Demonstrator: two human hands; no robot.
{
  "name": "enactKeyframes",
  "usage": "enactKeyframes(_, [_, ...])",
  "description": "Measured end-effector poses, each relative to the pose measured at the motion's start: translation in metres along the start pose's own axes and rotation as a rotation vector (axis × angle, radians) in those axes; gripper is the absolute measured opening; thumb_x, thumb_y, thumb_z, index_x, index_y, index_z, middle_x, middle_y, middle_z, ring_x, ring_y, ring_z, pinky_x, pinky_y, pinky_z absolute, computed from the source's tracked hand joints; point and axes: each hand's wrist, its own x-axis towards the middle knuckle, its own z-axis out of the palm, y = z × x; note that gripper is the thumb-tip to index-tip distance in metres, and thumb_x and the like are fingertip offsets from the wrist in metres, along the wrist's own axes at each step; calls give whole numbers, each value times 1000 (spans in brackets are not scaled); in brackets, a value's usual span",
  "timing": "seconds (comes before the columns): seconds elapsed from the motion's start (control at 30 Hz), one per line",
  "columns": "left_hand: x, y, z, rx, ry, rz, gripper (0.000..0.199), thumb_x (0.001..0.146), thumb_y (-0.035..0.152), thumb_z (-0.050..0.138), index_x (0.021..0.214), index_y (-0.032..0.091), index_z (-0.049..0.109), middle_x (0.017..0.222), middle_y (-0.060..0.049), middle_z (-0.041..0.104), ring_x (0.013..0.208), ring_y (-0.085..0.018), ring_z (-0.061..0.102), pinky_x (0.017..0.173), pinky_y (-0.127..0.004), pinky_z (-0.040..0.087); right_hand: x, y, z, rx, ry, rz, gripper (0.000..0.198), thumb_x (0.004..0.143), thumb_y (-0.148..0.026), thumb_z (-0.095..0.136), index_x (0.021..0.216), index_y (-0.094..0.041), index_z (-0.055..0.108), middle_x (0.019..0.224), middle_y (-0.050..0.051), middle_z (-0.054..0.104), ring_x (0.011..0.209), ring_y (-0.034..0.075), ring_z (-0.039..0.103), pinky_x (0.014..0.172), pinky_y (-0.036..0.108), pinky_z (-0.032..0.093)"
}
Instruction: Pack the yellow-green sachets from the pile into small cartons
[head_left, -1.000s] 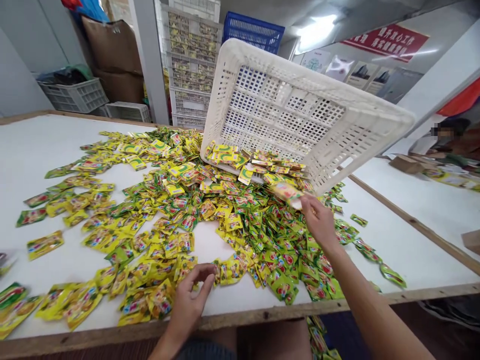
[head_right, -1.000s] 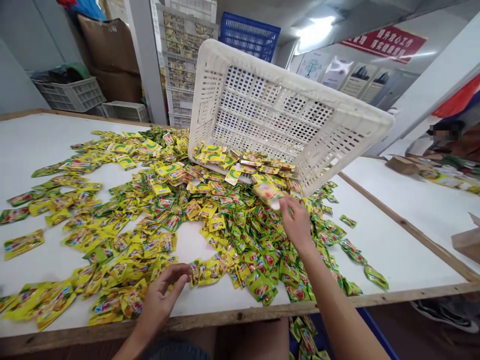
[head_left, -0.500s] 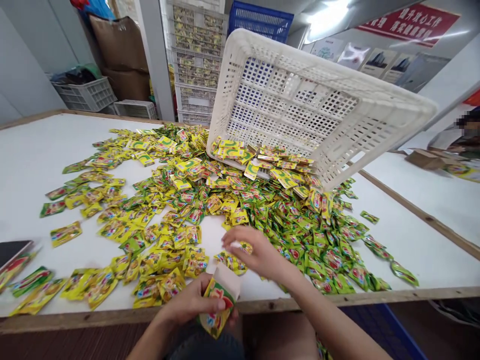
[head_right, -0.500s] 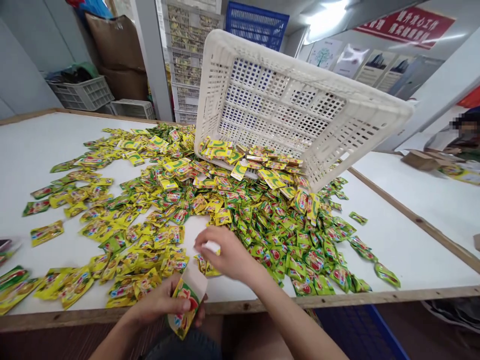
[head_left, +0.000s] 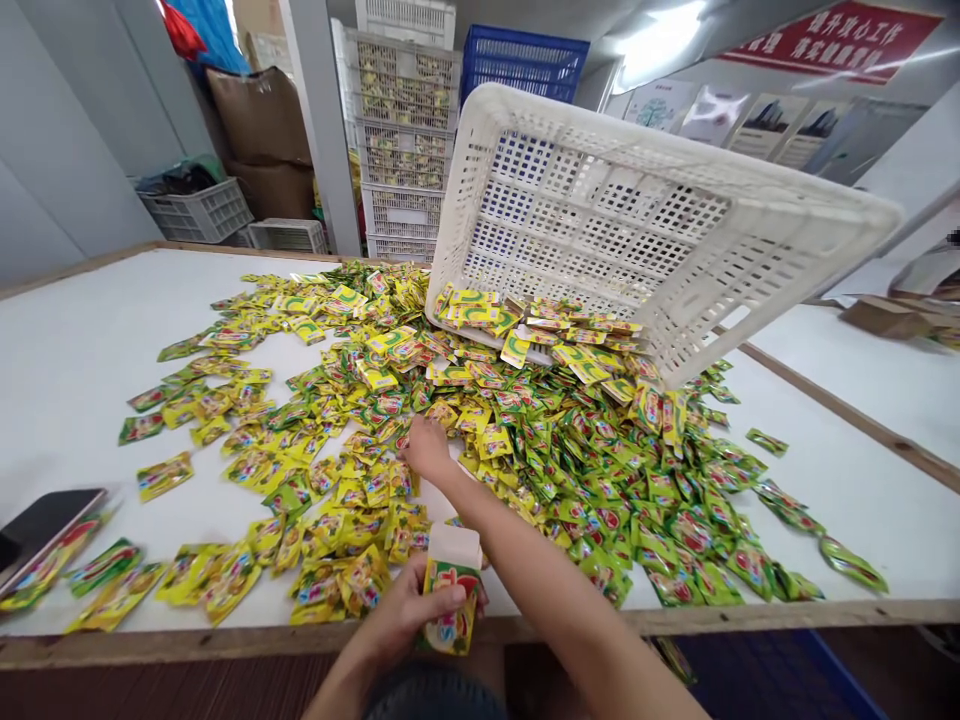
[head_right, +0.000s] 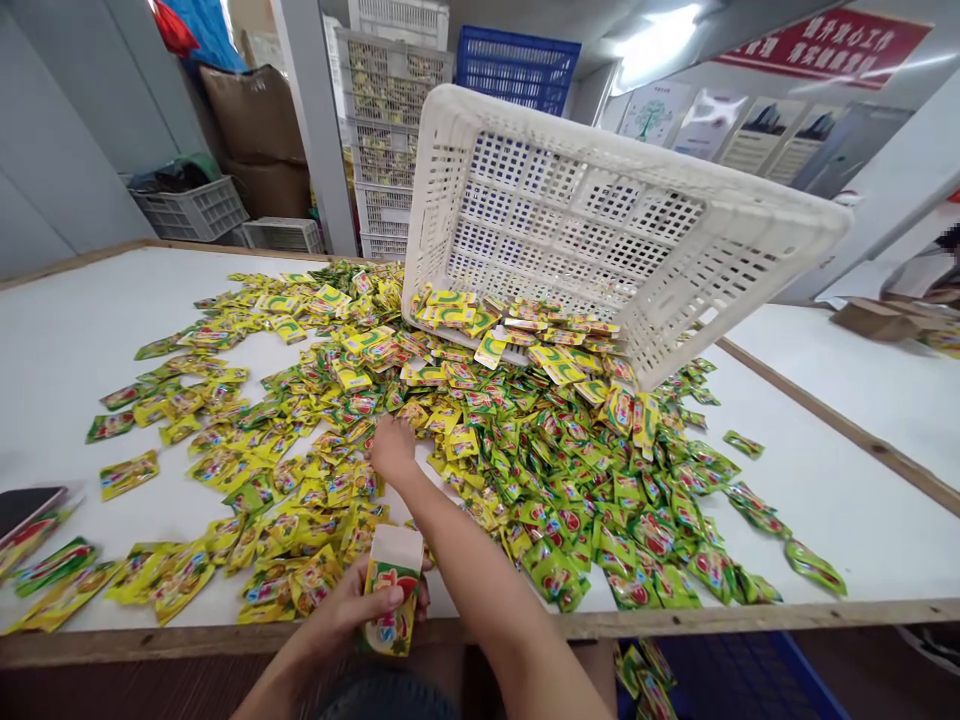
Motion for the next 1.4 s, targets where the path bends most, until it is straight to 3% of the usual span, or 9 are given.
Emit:
enactKeyframes(0.1, [0, 0, 0, 1, -11, -19, 40, 62, 32, 74, 95, 12, 63, 77, -9, 69, 67, -18, 63, 61, -26, 46, -1, 13, -7, -6, -13, 22, 24, 78, -36, 60, 86, -14, 64, 89, 12, 64, 96, 27, 53, 82, 36, 36])
enactKeyframes(0.3, [0, 1, 2, 5, 21, -15, 38, 61, 34, 75, 90, 11, 65, 76, -10, 70, 66, -18, 63, 59, -25, 46, 13, 39, -37, 1, 79, 162, 29, 80, -36, 56, 97, -13, 64, 119, 20, 51, 114, 33, 38, 90, 45, 25])
enactKeyframes(0.47, [-1, 1, 4, -16, 104, 67, 35, 60, 34, 75, 85, 12, 66, 79, -11, 71, 68, -21, 65, 62, -29, 48, 14, 42, -49, 156, 42, 132, 20, 74, -29, 62, 83, -12, 66, 94, 14, 65, 99, 29, 52, 88, 43, 29])
enactKeyframes(0.67, [4, 29, 7, -163, 399, 241, 47, 63, 33, 73, 105, 16, 63, 100, -10, 70, 89, -25, 65, 75, -34, 52, -44, 52, -69, 487, -53, -23, 30, 79, -41, 54, 88, -15, 65, 81, 4, 68, 78, 19, 62, 68, 29, 45])
enactKeyframes(0.8, [14, 43, 7, -175, 413, 268, 56, 64, 32, 73, 115, 15, 57, 97, -10, 71, 85, -26, 67, 75, -36, 53, -90, 61, -74, 834, -112, -95, 33, 77, -44, 55, 91, -15, 64, 75, 3, 68, 74, 18, 63, 68, 29, 49])
enactKeyframes(1.0, [11, 37, 11, -124, 378, 246, 56, 65, 35, 73, 114, 13, 58, 94, -12, 72, 82, -27, 68, 73, -36, 54, -123, 85, -66, 1204, -25, 65, 38, 77, -48, 54, 102, -19, 52, 71, 0, 63, 54, 14, 61, 58, 30, 50])
enactKeyframes(1.13, [15, 27, 11, -60, 364, 211, 52, 63, 34, 74, 109, 13, 61, 90, -10, 73, 82, -27, 68, 74, -36, 53, -135, 82, -61, 1143, -131, -18, 33, 83, -50, 44, 100, -22, 53, 77, 0, 62, 63, 15, 60, 63, 30, 49])
enactKeyframes(1.27, [22, 20, 11, 36, 407, 253, 50, 63, 39, 73, 103, 11, 62, 87, -9, 73, 84, -26, 67, 76, -35, 52, -144, 72, -55, 1007, 12, -9, 32, 87, -48, 38, 94, -22, 56, 84, 3, 62, 88, 18, 57, 80, 31, 46])
enactKeyframes(1.4, [23, 18, 16, 83, 410, 243, 48, 62, 40, 74, 98, 10, 63, 86, -9, 73, 85, -26, 66, 77, -34, 51, -145, 68, -43, 1039, 97, 39, 30, 85, -46, 44, 98, -22, 55, 91, 4, 63, 89, 19, 58, 80, 32, 46])
